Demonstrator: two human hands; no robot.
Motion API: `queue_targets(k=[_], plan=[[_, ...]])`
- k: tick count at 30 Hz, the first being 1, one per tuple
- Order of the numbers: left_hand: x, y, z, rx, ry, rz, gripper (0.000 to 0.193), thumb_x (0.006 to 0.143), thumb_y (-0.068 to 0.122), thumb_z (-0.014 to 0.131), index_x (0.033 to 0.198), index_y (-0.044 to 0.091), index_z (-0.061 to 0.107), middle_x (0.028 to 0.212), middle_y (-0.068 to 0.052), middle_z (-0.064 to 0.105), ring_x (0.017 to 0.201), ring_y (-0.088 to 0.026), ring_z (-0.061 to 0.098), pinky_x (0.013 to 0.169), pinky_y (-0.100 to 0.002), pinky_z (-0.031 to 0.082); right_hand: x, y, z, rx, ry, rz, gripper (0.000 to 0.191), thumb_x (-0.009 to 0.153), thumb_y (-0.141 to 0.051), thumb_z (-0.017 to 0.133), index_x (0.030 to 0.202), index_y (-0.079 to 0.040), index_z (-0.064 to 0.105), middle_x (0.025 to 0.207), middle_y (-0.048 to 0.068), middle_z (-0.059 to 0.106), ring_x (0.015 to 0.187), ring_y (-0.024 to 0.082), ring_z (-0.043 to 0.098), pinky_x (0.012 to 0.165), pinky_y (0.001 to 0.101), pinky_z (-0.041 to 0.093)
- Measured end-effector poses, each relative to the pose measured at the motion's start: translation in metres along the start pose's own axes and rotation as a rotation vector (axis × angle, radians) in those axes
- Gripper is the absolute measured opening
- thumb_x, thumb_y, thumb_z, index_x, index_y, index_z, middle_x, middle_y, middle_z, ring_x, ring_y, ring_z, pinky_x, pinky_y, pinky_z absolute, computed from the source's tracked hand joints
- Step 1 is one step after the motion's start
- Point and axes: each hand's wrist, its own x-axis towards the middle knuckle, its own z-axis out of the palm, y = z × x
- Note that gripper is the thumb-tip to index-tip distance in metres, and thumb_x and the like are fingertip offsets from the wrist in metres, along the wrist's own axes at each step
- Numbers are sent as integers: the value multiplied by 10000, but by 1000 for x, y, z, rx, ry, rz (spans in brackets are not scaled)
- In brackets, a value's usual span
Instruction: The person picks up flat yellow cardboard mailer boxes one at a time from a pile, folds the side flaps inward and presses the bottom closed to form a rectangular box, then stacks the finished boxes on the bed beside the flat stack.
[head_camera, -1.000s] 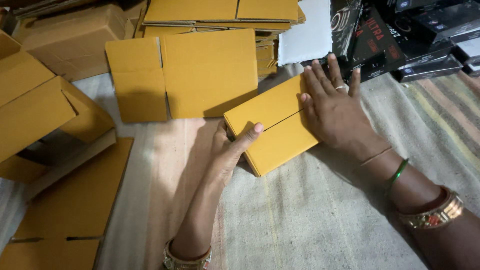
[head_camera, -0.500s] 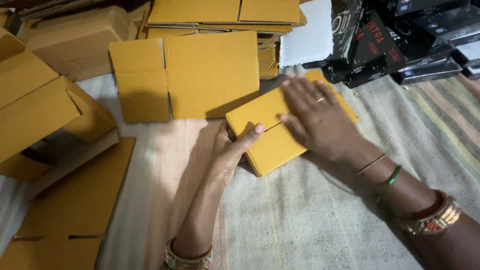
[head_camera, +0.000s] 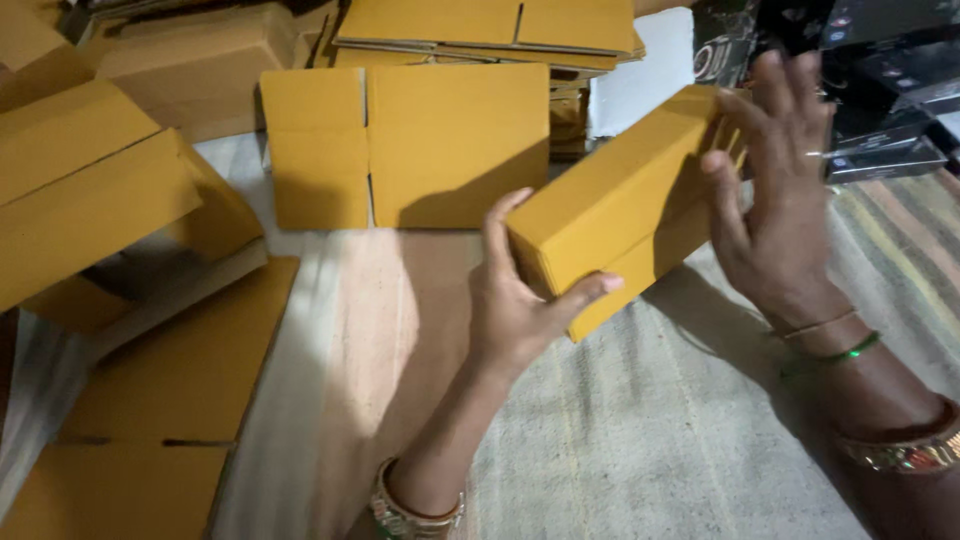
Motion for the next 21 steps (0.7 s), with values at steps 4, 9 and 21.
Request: queue_targets(k=[4,9,21], plan=[[-2,7,3,241,-97,83,1026,782,405,932,1521,80,298,1264,-237,703,1101,-344,756,923,-408,659,7,-30,-7,-39,-86,-156,292,1099,-172,437,1281,-97,653,1379,105,626,1497,351,427,1244,583,40],[1,0,1,206,-174,-19,935,816,276,851,1517,99,258,1333,-234,673,1029,-325,774,842,-376,637,-8,-72,-2,186,-224,-257,387,1087,-255,449,1372,-58,620,1446,133,606,1441,273,496,1263,535,254],[2,5,-1,222,-118,52,918,810,439,882,1463,104,331,1192,-212,732,1062,-352,773,859,-425,676,8,16,-2,-49,-18,-28,376,1197,-246,366,1267,-68,689,1309,155,697,1337,292,610,1252,577,260]])
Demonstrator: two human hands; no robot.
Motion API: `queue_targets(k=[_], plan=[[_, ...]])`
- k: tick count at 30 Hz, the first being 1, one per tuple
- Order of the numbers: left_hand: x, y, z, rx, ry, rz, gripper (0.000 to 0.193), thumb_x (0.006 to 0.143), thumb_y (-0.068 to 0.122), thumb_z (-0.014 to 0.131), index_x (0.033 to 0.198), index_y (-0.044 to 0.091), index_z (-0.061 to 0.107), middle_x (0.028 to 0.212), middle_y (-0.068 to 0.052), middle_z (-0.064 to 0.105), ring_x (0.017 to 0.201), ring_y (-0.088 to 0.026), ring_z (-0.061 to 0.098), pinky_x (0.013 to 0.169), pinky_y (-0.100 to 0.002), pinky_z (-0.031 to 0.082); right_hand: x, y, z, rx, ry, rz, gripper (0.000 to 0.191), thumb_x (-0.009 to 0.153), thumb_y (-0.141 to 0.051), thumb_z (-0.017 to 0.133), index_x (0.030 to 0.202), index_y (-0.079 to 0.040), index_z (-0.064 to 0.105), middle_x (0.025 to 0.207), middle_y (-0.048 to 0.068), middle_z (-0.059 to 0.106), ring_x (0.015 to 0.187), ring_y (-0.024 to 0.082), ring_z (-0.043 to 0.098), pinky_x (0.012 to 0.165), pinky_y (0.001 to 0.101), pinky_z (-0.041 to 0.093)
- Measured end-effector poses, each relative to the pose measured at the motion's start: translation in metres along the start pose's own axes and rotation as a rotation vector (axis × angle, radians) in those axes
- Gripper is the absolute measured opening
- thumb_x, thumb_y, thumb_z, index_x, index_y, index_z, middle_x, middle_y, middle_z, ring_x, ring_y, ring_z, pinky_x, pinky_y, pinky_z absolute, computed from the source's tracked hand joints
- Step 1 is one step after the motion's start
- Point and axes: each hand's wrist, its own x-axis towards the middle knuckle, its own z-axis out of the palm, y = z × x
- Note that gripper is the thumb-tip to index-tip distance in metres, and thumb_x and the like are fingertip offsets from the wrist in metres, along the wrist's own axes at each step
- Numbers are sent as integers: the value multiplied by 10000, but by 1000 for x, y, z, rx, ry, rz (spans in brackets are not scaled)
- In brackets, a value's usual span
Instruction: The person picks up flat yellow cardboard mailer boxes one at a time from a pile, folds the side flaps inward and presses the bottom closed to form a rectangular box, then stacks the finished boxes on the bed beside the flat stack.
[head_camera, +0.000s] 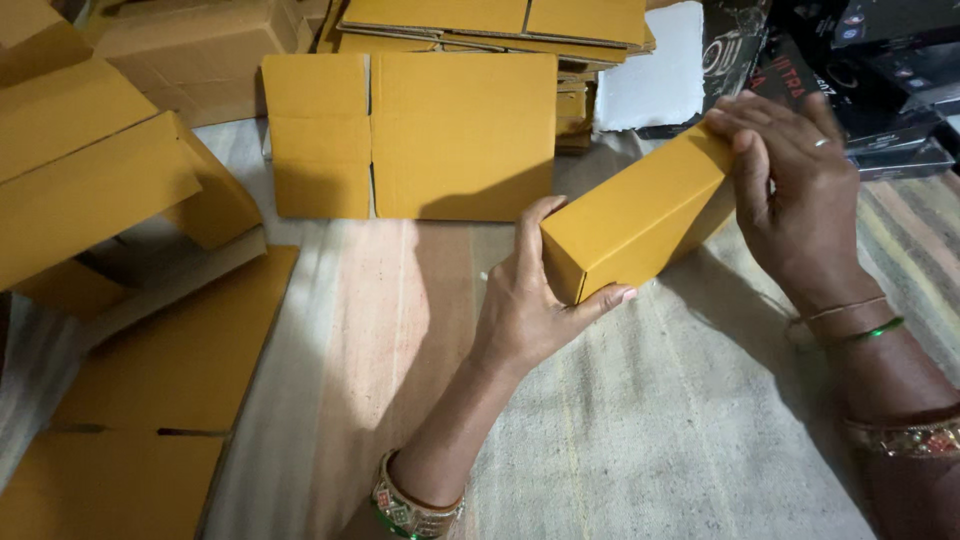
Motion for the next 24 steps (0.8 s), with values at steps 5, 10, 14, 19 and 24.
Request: queue_targets(k=[5,10,14,19,24], plan=[[0,-4,0,63,26,10,922,774,443,911,1428,105,357,1160,-204,740,1036,-354,779,835,-422,674,4,-34,-1,-55,-34,-78,302,1179,-180,446,1324,-84,693,1356,138,697,1370,260,618,1286,576,259],[-3,-12,-1,60,-9,-28,913,807,393,876,1466,87,324,1181,-204,730,1031,-350,779,855,-415,673,-15,-91,4,174,-137,-227,330,1015,-157,558,1304,-61,685,1340,143,693,1331,264,599,1191,495,371],[-3,-13,-4,41,-57,-53,940,791,358,873,1478,75,296,1223,-227,694,1018,-359,769,858,-400,671,-15,-92,2,194,-171,-233,321,1022,-195,555,1285,-76,694,1334,128,696,1336,239,607,1189,496,381],[-3,-8,-3,60,-14,8,908,778,415,898,1414,70,349,1154,-241,720,998,-358,778,807,-410,680,10,-43,9,105,-92,-129,259,1106,-248,528,1189,-137,747,1249,83,749,1275,228,677,1205,497,420],[-4,-12,0,65,-48,37,885,797,422,891,1395,42,359,1122,-252,716,977,-350,774,788,-407,684,1,-2,-2,98,11,-43,331,1201,-249,452,1170,-72,730,1264,127,716,1275,260,653,1203,513,413]])
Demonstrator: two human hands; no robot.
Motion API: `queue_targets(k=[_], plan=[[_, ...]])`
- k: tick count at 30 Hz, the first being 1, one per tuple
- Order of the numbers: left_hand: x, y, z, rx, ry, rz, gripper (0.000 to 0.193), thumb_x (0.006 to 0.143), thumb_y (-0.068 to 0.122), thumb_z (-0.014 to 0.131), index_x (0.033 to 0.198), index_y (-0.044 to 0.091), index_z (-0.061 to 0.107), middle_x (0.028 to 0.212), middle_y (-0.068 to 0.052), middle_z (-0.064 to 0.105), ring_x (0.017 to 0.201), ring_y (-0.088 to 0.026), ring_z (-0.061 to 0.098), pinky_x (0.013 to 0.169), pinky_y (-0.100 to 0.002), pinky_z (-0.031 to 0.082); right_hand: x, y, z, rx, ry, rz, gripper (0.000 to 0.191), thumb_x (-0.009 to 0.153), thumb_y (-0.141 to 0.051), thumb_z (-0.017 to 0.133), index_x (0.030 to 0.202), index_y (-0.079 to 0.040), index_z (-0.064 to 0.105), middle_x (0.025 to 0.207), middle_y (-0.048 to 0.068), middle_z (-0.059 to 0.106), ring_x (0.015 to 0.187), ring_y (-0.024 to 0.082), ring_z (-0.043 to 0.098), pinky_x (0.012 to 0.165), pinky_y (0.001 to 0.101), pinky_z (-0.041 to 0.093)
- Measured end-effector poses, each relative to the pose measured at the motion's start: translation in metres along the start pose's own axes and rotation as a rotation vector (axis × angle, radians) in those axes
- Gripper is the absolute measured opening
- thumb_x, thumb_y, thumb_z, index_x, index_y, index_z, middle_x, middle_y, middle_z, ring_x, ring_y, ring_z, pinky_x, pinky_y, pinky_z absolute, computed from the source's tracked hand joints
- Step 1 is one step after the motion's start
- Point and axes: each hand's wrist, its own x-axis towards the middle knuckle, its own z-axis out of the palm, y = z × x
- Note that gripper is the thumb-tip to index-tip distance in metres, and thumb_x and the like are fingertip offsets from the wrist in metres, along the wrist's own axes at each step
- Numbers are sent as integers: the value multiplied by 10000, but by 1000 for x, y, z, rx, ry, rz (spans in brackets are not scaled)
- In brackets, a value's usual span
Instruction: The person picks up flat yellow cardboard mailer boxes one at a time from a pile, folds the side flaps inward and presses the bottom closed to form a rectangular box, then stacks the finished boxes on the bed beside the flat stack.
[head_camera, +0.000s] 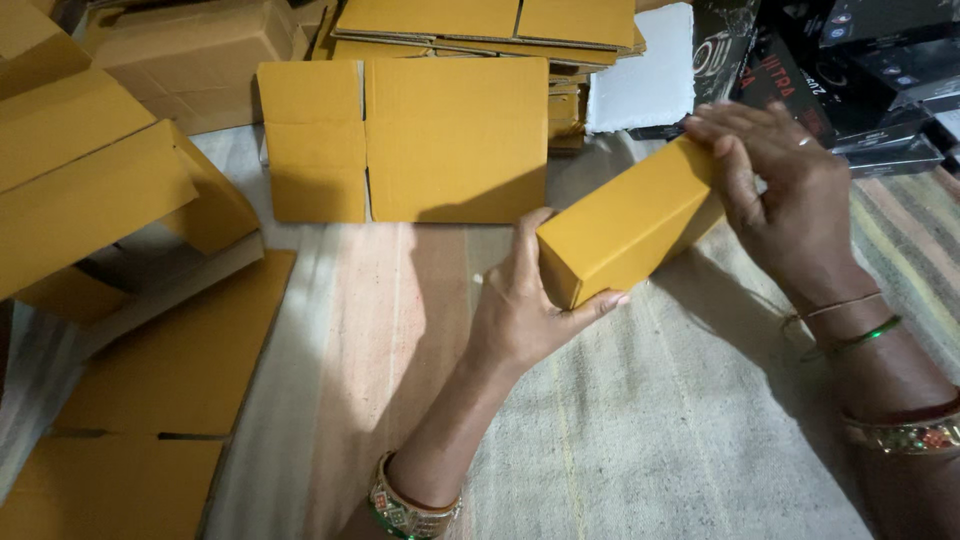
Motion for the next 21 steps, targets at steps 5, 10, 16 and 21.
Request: queue_targets(k=[5,10,16,21], plan=[[-2,-4,3,144,-72,223,801,874,271,922,1412,38,378,1137,-230,705,982,-316,772,808,-357,685,4,-21,-10,-126,-98,-69,352,1081,-235,492,931,-55,754,1019,146,763,945,251,725,1174,572,369],[-9,3,-1,293,-62,380,852,675,153,929,1335,22,407,1216,-267,676,1059,-374,731,907,-404,638,-11,-66,-4,-11,-185,-261,375,1037,-251,449,873,-45,717,875,147,751,787,316,725,871,478,519],[-6,9,-1,335,-45,463,713,748,102,891,1300,-8,453,1140,-267,696,1102,-359,728,978,-395,614,-8,-28,-9,-132,-351,-12,478,1100,-283,374,904,-120,778,758,108,727,623,247,669,711,414,537],[-7,5,4,357,-7,479,602,841,75,845,1303,-22,470,1101,-262,710,1085,-334,744,1047,-411,613,-7,-3,-18,-205,-390,121,581,1148,-336,289,915,-150,788,673,83,706,626,240,679,747,423,535]])
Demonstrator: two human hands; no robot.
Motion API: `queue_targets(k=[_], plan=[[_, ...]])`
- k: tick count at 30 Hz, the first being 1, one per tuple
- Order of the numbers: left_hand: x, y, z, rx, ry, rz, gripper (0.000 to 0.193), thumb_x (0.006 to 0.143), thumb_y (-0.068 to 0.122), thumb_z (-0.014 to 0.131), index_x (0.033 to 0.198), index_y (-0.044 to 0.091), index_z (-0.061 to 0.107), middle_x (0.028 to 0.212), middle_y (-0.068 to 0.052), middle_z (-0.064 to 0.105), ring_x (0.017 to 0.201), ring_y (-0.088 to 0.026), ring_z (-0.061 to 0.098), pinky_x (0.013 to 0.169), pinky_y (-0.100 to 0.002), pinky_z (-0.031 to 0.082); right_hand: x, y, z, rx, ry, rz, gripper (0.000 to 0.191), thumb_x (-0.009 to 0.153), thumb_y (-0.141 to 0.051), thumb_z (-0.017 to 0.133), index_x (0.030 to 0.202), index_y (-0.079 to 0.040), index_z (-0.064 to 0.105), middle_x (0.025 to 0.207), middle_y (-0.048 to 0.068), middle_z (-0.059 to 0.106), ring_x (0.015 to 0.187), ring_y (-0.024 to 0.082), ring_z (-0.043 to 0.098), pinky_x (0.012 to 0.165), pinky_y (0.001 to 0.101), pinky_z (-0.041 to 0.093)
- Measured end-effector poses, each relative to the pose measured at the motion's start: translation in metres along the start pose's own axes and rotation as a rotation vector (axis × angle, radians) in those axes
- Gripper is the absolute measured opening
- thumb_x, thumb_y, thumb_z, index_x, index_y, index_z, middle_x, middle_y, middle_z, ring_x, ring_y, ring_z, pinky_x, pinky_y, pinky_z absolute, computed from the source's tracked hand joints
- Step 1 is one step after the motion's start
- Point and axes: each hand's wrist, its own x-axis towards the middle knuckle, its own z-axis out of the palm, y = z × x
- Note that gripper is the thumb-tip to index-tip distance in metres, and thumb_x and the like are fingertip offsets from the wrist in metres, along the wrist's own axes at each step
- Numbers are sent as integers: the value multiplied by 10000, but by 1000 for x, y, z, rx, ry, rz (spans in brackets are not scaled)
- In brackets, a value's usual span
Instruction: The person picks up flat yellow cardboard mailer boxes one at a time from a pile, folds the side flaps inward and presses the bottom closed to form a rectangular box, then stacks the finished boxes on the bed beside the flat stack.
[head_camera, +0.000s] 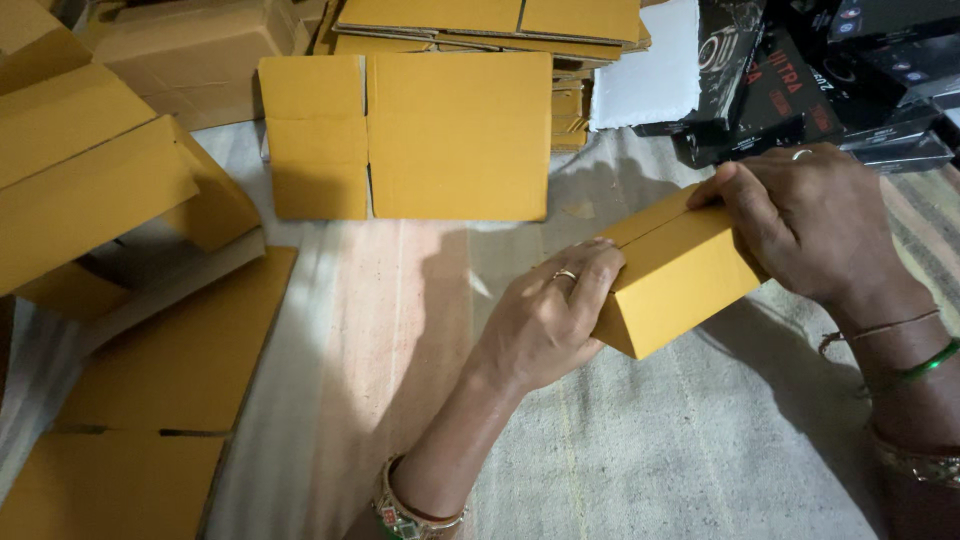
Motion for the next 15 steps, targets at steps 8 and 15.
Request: queue_targets(k=[8,15], plan=[[0,-2,5,-9,-12,26,527,932,136,787,1304,-49,463,1086,-316,685,1049,-433,723,956,-466,619,-3,-47,7,39,45,-218,463,1093,-347,347,1133,-137,757,746,81,730,693,247,706,860,423,547],[-1,9,-7,-30,-64,-58,497,884,83,726,1309,-36,498,1153,-234,577,955,-379,719,843,-441,638,-4,-56,5,160,139,-285,419,1077,-324,425,993,-113,777,852,118,759,747,284,722,785,444,556]])
